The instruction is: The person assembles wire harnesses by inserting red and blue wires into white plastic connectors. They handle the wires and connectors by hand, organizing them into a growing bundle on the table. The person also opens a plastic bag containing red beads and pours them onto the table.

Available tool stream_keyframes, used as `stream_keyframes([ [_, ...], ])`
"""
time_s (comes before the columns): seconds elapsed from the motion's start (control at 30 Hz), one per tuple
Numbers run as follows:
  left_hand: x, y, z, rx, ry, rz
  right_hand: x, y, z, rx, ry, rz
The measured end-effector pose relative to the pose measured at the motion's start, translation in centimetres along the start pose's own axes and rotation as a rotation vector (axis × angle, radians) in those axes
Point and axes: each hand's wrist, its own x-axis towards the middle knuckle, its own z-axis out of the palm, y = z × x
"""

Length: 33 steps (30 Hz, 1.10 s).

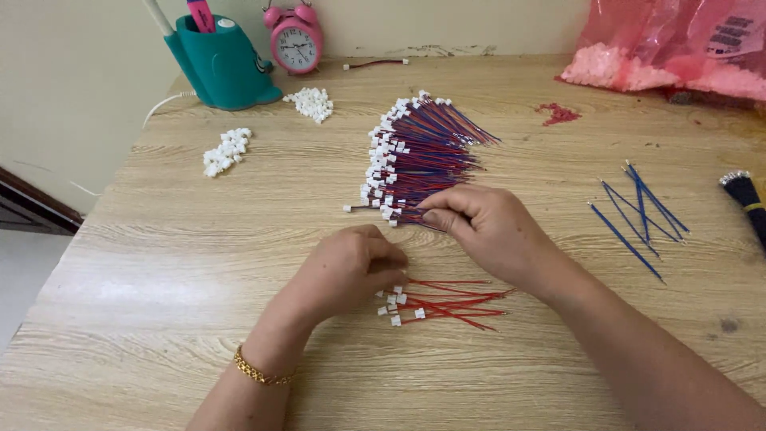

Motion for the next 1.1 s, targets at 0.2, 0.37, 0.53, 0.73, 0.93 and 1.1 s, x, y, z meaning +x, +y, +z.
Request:
stream_keyframes([
  [0.2,0.7,-0.7,1.4,0.036,0.005,0.012,0.0,0.9,0.6,0.000,-0.108,0.140],
  [0.37,0.3,-0.6,0.7,-0.310,0.013,-0.159,0.1,0.8,0.2,0.011,-0.172,0.180],
  [0.53,1.4,-3.6,2.2,-0.714,0.134,-0.154,0.2,1.1,0.2,0.006,-0.184,0.166],
  [0.73,1.5,-2.7,2.6,-0.929,0.201,-0.159,-0.1,0.6,0.1,-0.049,-0.153,0.173],
  [0.93,1.9,-3.1,2.9,-1.014,0.219,-0.192,-0.2,-0.1,0.1,-0.047,-0.134,0.166],
  [1.1,2.3,-3.4,3.2,-1.080,0.231,-0.204,-0.1,-0.2,0.3,-0.069,-0.125,0.161],
])
